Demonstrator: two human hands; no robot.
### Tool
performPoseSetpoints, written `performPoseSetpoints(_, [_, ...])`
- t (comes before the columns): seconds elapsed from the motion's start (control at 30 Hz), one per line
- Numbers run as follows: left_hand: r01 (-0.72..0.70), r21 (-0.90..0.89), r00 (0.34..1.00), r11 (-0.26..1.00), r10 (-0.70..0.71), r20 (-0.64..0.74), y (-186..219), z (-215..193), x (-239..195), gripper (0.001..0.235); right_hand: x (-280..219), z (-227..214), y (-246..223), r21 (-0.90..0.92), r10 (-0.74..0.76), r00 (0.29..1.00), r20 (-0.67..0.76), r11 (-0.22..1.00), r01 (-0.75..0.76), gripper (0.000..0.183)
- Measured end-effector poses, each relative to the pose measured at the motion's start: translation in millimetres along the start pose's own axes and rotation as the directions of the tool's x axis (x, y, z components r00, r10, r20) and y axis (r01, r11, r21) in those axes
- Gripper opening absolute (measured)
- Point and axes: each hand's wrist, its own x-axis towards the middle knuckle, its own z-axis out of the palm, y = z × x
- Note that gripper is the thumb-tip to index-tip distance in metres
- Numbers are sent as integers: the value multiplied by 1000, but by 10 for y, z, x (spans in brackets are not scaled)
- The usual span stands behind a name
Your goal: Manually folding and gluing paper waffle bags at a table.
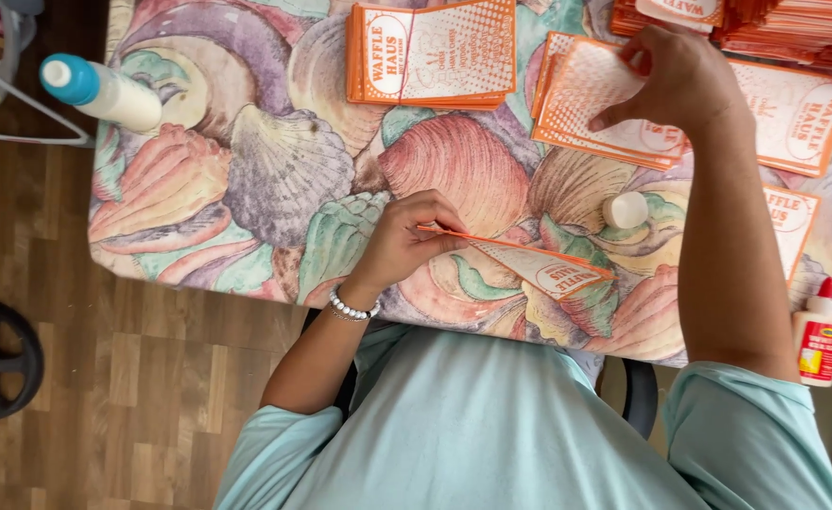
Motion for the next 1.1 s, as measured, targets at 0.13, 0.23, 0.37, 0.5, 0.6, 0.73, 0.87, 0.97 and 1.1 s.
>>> performPoseSetpoints(0.13, [16,1,1000,1000,-16,11,23,10,11,12,64,249,360,-52,-129,976,-176,991,122,80])
performPoseSetpoints(0.23, [-17,1,1000,1000,17,6,-4,14,8,11,15,270,467,-146,-306,880,-363,952,270,47])
performPoseSetpoints(0.37, [-12,-24,1000,1000,11,-15,73,52,-52,14,-622,-186,-33,-197,-400,813,-423,916,348,11])
performPoseSetpoints(0.5, [-63,100,992,993,73,-99,133,131,-146,5,-1352,-402,-1006,-298,-452,834,-316,882,365,28])
performPoseSetpoints(0.6, [-95,146,989,985,110,-100,110,220,-249,3,-1562,-279,-1477,-216,-548,819,-168,831,512,20])
performPoseSetpoints(0.73, [-68,161,986,985,91,-140,87,283,-272,11,-1778,-378,-1484,347,-427,856,-289,787,510,46])
performPoseSetpoints(0.87, [51,79,962,996,-28,-272,-105,319,-485,37,-1826,-125,-873,297,-59,893,-445,931,210,46])
performPoseSetpoints(0.97, [98,-221,979,970,-134,-154,23,301,-379,70,-1688,120,-722,147,270,961,-61,955,-259,96])
performPoseSetpoints(1.1, [-5,-85,994,996,-4,-112,-39,275,-319,36,-1567,518,-494,118,108,948,-301,990,-76,55])
